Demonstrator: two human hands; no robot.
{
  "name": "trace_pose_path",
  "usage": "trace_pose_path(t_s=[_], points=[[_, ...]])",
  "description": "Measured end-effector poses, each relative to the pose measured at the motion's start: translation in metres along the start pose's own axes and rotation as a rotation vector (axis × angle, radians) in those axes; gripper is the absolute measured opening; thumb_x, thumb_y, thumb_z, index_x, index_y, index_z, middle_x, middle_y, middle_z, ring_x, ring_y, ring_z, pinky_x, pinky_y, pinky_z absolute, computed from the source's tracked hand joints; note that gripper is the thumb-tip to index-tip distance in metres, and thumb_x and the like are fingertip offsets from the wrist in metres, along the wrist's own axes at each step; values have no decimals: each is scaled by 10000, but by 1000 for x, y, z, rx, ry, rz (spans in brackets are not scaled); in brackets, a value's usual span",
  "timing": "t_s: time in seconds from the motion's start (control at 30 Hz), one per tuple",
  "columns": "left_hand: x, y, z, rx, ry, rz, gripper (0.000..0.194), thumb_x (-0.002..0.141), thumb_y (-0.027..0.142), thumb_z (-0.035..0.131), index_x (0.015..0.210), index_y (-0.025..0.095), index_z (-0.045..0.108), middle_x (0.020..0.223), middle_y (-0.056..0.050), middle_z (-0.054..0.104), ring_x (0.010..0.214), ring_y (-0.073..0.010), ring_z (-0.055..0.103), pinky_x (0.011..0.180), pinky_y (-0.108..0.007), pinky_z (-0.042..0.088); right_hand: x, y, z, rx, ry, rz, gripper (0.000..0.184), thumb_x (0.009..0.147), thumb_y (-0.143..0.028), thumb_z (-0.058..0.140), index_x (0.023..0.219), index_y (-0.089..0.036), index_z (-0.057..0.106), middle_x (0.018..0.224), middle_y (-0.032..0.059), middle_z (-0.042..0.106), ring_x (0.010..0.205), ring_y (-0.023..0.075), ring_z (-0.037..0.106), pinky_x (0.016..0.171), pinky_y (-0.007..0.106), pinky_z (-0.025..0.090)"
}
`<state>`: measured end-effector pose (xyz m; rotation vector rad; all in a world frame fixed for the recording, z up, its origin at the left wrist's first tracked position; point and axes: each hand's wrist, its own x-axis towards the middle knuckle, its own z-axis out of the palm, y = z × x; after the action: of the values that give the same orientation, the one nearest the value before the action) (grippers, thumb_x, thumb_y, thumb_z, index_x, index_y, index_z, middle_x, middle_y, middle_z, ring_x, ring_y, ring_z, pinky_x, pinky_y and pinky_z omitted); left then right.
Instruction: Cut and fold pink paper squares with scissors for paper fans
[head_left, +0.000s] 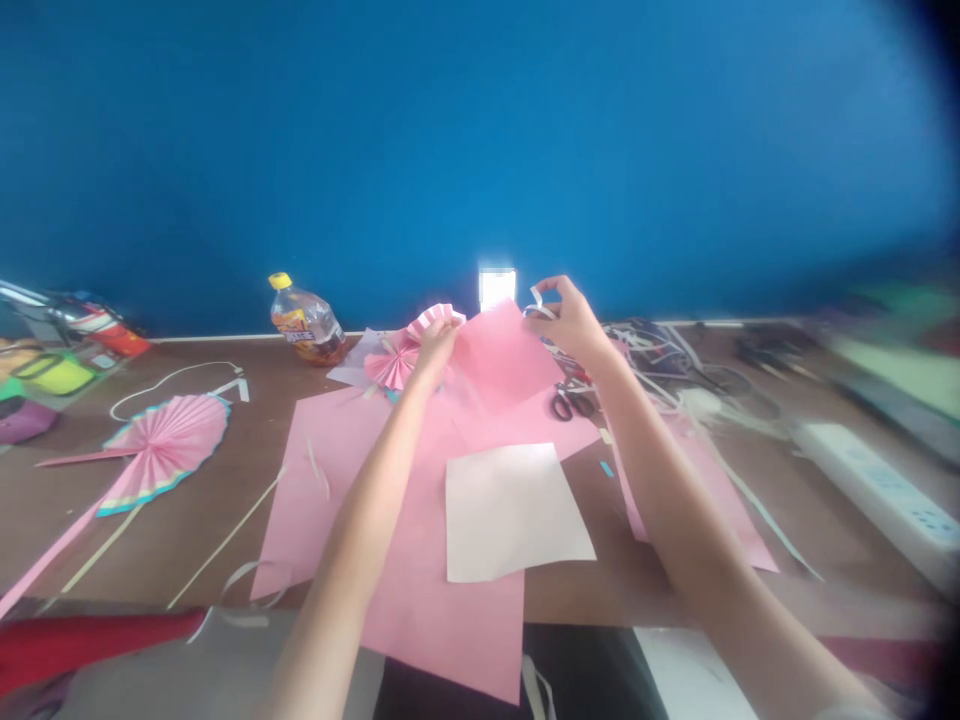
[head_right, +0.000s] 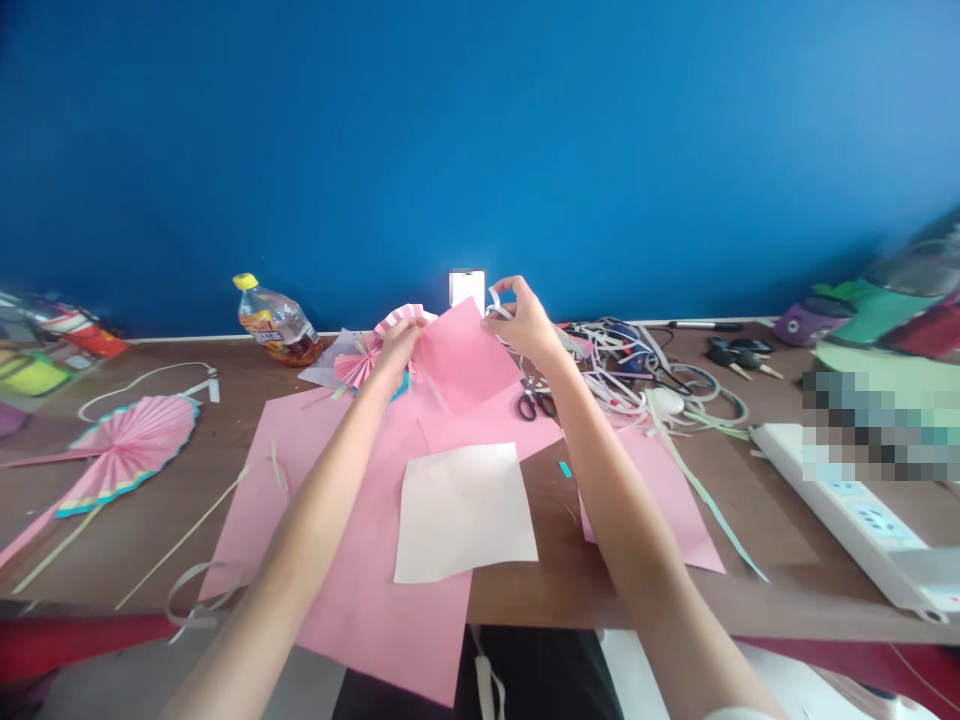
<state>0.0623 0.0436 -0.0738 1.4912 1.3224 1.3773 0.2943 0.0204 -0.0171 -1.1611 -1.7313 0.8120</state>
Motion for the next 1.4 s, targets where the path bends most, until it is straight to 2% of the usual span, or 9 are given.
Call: trace_pose_path(t_s=[0.2, 0.27, 0.37, 0.5, 0.6, 0.67, 0.93, 1.17, 1.4], points=[[-17, 36, 5, 51, -205, 232, 340, 871, 432, 526, 1142, 230, 558, 1270, -87, 564, 1202, -194, 506, 972, -308, 379, -5, -8, -5, -55, -150, -32, 515, 709, -284, 648, 1166, -246, 412, 731, -7, 602, 535, 140, 490, 489, 260, 366], [-20, 42, 8, 64, -258, 286, 353, 861, 434, 551, 1139, 216, 553, 1229, -92, 580, 1168, -197, 519, 961, -307, 377, -7, -11, -5, -87, -206, -51, 492, 728, -287, 629, 1170, -249, 418, 705, -20, 583, 518, 131, 464, 479, 251, 347], [-23, 45, 9, 86, -303, 305, 313, 852, 450, 553, 1010, 181, 582, 1020, -66, 625, 983, -176, 568, 861, -279, 410, -9, -15, -6, -156, -239, -82, 458, 759, -300, 605, 1178, -248, 429, 705, -19, 578, 519, 125, 440, 483, 247, 331], [-24, 44, 7, 20, -266, 229, 318, 797, 430, 615, 990, 192, 529, 868, -11, 605, 788, -133, 560, 714, -235, 410, -11, -21, -10, -267, -77, -158, 387, 806, -328, 565, 1170, -237, 473, 714, -3, 567, 552, 135, 439, 525, 263, 329], [-22, 37, 8, 12, -195, 210, 320, 777, 417, 633, 973, 194, 511, 834, -2, 601, 732, -125, 549, 664, -227, 397, -13, -30, -15, -251, 99, -205, 303, 870, -363, 474, 1141, -234, 515, 628, -22, 472, 522, 132, 380, 535, 274, 308], [-19, 30, 11, 39, -141, 208, 285, 803, 407, 599, 963, 184, 522, 828, -11, 603, 727, -129, 545, 656, -231, 393, -15, -38, -17, -208, 138, -210, 282, 899, -375, 416, 1112, -238, 539, 585, -34, 401, 493, 125, 321, 527, 274, 287], [-15, 22, 21, 51, -50, 225, 283, 884, 393, 494, 1019, 162, 585, 945, -62, 638, 850, -163, 573, 729, -256, 413, -27, -61, 1, -205, -59, -227, 256, 892, -312, 434, 1064, -234, 608, 568, -33, 388, 492, 111, 273, 519, 260, 235], [-30, 39, 31, 6, -22, 280, 264, 885, 414, 506, 921, 175, 614, 666, 15, 582, 576, -102, 471, 535, -228, 312, -26, -59, 15, -369, -52, -225, 285, 877, -226, 421, 1067, -218, 633, 545, -32, 456, 493, 112, 326, 545, 246, 245], [-38, 44, 39, -76, 16, 362, 283, 879, 434, 524, 859, 176, 636, 707, 11, 595, 638, -99, 486, 586, -227, 347, -23, -53, 11, -415, -105, -203, 277, 901, -285, 420, 1092, -201, 604, 542, -32, 480, 491, 111, 340, 554, 239, 244]])
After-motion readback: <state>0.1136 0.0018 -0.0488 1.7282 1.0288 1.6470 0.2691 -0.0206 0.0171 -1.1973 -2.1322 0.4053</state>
